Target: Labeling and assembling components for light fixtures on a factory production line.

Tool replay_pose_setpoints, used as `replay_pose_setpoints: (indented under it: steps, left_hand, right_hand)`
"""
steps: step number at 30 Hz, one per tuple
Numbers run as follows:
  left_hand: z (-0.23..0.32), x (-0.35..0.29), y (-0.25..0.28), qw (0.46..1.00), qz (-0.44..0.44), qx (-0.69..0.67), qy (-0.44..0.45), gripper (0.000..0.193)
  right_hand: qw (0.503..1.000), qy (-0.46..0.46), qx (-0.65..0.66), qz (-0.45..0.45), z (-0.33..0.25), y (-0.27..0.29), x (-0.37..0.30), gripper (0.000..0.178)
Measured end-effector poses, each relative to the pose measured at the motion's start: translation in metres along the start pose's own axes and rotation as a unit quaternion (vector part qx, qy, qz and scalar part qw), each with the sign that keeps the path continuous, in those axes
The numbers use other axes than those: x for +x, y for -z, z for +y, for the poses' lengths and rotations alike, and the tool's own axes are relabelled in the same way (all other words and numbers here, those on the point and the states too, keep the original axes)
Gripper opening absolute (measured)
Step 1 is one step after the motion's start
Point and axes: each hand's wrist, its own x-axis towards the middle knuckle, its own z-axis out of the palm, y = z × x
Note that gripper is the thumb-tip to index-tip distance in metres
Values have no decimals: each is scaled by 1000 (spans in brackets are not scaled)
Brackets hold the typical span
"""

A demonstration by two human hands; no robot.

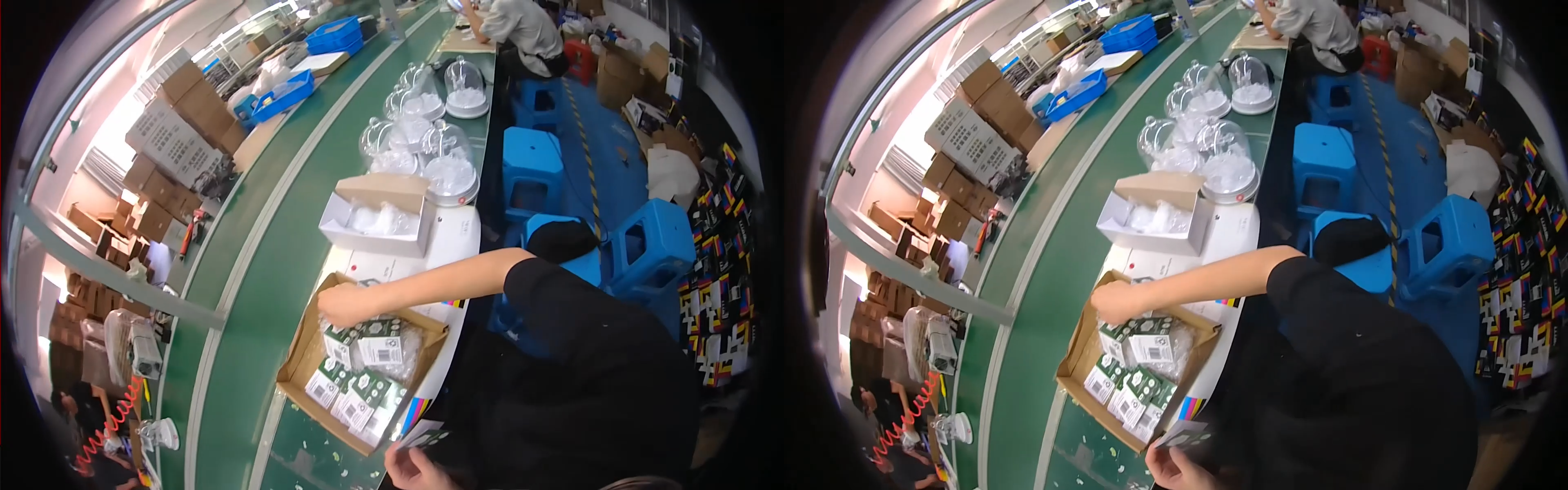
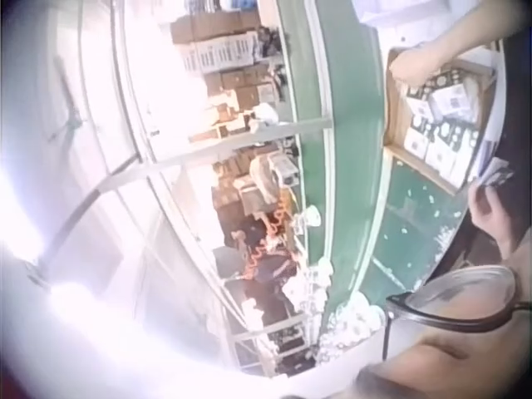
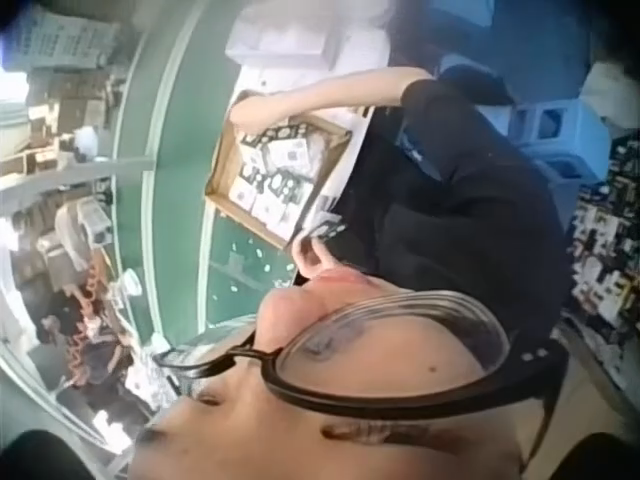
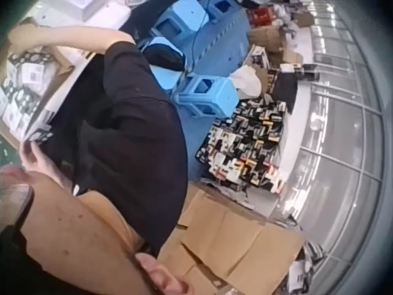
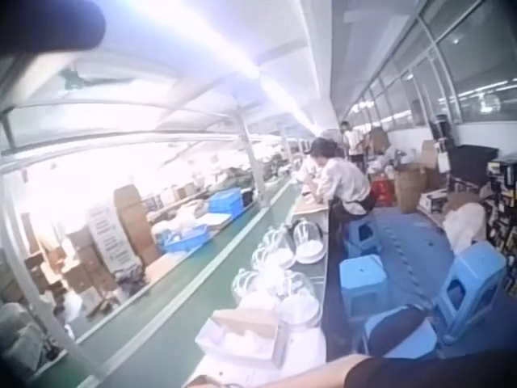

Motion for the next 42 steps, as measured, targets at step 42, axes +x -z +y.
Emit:
replay_pose_setpoints:
  steps: [42]
  left_hand:
    - [1,43,-31,981,-176,73,-38,16]
  right_hand:
    - [749,-80,632,181,-49,30,-164,12]
